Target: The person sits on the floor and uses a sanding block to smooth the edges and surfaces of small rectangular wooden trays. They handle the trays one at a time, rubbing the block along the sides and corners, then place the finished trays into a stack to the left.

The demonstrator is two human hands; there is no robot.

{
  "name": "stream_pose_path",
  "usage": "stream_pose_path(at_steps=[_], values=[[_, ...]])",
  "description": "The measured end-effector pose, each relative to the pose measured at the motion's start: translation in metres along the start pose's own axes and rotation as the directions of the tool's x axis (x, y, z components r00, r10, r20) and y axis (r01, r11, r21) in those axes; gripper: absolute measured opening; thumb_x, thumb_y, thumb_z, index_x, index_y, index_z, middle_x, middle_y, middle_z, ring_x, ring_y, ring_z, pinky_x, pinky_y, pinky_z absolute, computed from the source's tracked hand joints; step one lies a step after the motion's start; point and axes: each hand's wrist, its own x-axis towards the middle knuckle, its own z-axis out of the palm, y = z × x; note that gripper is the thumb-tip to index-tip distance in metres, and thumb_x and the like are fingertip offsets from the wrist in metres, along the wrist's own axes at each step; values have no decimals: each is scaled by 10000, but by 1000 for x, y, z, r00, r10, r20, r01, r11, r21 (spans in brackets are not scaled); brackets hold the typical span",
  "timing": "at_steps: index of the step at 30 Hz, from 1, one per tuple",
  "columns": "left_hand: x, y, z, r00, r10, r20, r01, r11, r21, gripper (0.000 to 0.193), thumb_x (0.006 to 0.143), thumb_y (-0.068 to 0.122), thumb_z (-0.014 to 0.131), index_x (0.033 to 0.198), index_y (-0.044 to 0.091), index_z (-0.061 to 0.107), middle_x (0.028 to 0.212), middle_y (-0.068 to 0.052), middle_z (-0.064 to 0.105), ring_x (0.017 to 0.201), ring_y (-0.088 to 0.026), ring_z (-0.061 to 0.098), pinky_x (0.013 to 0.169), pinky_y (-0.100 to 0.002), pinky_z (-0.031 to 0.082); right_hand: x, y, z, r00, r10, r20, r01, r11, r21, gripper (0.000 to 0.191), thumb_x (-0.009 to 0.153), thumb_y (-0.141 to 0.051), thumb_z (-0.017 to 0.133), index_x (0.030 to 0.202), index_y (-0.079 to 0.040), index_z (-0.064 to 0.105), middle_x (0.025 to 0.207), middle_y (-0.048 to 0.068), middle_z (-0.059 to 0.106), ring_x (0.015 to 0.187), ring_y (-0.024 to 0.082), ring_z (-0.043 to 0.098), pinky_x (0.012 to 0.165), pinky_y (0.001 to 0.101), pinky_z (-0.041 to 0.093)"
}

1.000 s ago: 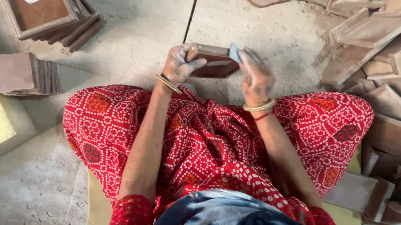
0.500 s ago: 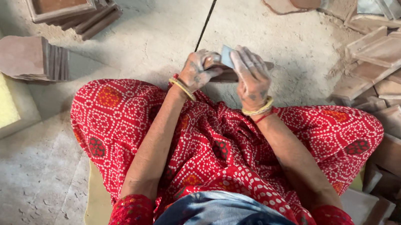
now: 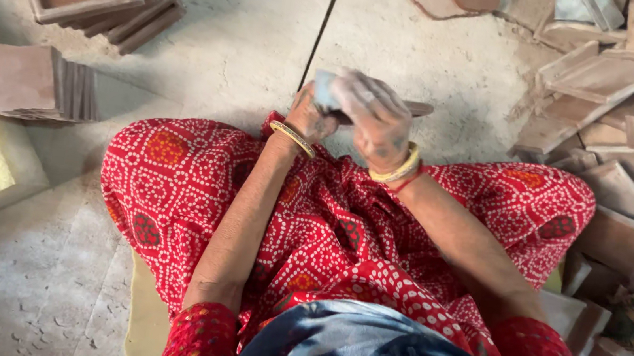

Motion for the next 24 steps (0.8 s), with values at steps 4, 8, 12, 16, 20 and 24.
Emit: stream_pose_path(at_steps=[4, 8, 12, 16, 20, 24], values=[[-7, 10, -2, 976, 213, 38, -196, 944, -266, 193, 808, 96, 803, 950, 79, 673, 973, -26, 728, 931, -126, 726, 856, -313, 627, -6, 12, 5, 988, -95, 118, 101, 994, -42, 257, 1031, -96, 574, 1248, -90, 712, 1266, 114, 730, 1166, 276, 710, 984, 411, 606], [-16, 38, -13, 995, 67, -77, -67, 998, 2, 275, 821, 18, 802, 1076, 95, 736, 1014, -21, 763, 894, -111, 677, 812, -257, 587, -31, 66, -23, 984, 45, 174, 5, 961, -275, 233, 1062, -38, 575, 1213, -130, 726, 1183, 65, 768, 1100, 238, 744, 948, 362, 630], [-7, 62, -20, 996, -37, -76, 47, 989, 138, 395, 846, 9, 857, 1089, -79, 559, 1001, -168, 669, 910, -232, 642, 889, -329, 610, -75, 100, -73, 835, 525, 168, -512, 851, -114, 202, 1053, -134, 652, 1205, -20, 719, 989, 117, 732, 855, 196, 713, 679, 307, 582], [1, 75, -32, 992, 124, -2, -124, 990, -61, 473, 775, -70, 795, 1218, 34, 665, 1114, -35, 743, 1037, -145, 682, 989, -309, 551, -103, 100, -85, 771, 623, 133, -629, 778, 1, 277, 1090, -255, 706, 1167, 11, 716, 854, 81, 670, 764, 141, 599, 697, 314, 506], [2, 76, -35, 993, 110, 44, -105, 989, -104, 444, 800, -57, 767, 1226, 21, 672, 1103, -40, 741, 1028, -154, 681, 989, -313, 548, -101, 92, -52, 763, 632, 138, -645, 759, 87, 364, 1002, -318, 739, 1120, 26, 718, 854, 92, 687, 735, 129, 611, 616, 301, 486], [3, 71, -34, 989, 144, 26, -143, 989, -39, 417, 805, -63, 780, 1203, -1, 675, 1105, -57, 738, 1034, -160, 665, 975, -322, 544, -91, 90, -28, 829, 552, 87, -554, 832, 1, 394, 1011, -332, 766, 1099, 48, 705, 897, 119, 695, 793, 172, 655, 722, 315, 527]])
